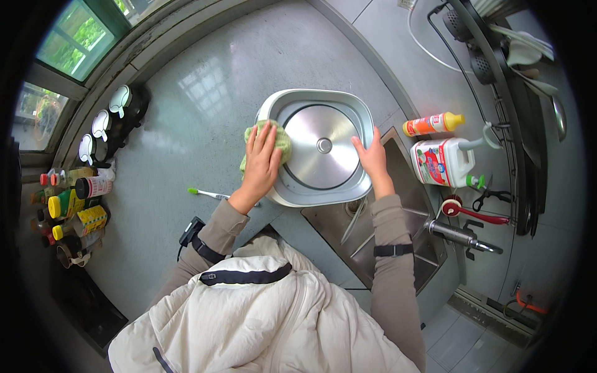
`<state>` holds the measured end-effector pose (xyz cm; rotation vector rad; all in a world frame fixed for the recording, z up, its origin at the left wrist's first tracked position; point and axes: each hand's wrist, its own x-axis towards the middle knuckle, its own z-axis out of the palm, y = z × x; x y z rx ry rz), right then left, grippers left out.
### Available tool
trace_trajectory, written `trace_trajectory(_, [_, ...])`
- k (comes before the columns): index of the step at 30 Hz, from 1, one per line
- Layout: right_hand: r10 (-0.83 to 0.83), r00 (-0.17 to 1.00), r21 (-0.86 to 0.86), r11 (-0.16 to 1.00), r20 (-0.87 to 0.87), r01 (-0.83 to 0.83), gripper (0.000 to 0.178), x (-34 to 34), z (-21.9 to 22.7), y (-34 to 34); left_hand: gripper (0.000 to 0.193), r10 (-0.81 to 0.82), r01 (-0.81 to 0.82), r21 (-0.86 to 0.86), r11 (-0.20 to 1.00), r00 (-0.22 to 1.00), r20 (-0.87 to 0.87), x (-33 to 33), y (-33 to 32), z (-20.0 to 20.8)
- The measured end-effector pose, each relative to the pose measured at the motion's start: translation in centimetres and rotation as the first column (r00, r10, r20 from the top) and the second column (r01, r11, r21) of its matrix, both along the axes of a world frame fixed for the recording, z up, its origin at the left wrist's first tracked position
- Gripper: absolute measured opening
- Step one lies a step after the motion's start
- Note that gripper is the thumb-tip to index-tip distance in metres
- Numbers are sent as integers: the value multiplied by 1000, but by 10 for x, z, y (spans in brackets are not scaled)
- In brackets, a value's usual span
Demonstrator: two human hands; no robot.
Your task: The person cleans a white square appliance by scrubbing its bottom and sides with a toothbrush, then wipes the top surface with a green cloth. The person repeatedly scrubs different areas of the appliance and finishes by wiping the top.
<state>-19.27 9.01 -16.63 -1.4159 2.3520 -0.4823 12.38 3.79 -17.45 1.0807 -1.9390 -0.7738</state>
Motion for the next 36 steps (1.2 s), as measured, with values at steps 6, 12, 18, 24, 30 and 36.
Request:
trace_trajectory(6, [-12, 999, -115, 993, 53, 18, 57, 6, -2, 8, 40, -54, 54, 69, 996, 999, -3, -34, -105, -8])
trace_trajectory(12, [-56, 993, -145, 987, 103, 71, 50, 5, -7, 5, 39, -181, 412, 716, 563, 907, -380, -58, -188, -10])
trace_trajectory(18, [-66, 988, -162, 983, 139, 89, 48, 2, -13, 6, 48, 19, 310, 614, 726, 883, -468, -28, -155, -52])
trace_trajectory(24, [-50, 984, -181, 980, 172, 81, 49, -3, -16, 5, 51, 205, -128, 374, 919, 963, -173, -18, -36, -126])
trace_trajectory(30, [-29, 988, -199, 978, 151, 59, 50, -11, -24, 6, 51, 355, -238, 465, 853, 917, -181, -17, 105, -106])
trace_trajectory(36, [-27, 995, -227, 973, 93, 48, 45, -14, -27, 3, 59, 611, -226, 702, 676, 705, -361, -52, 139, -66])
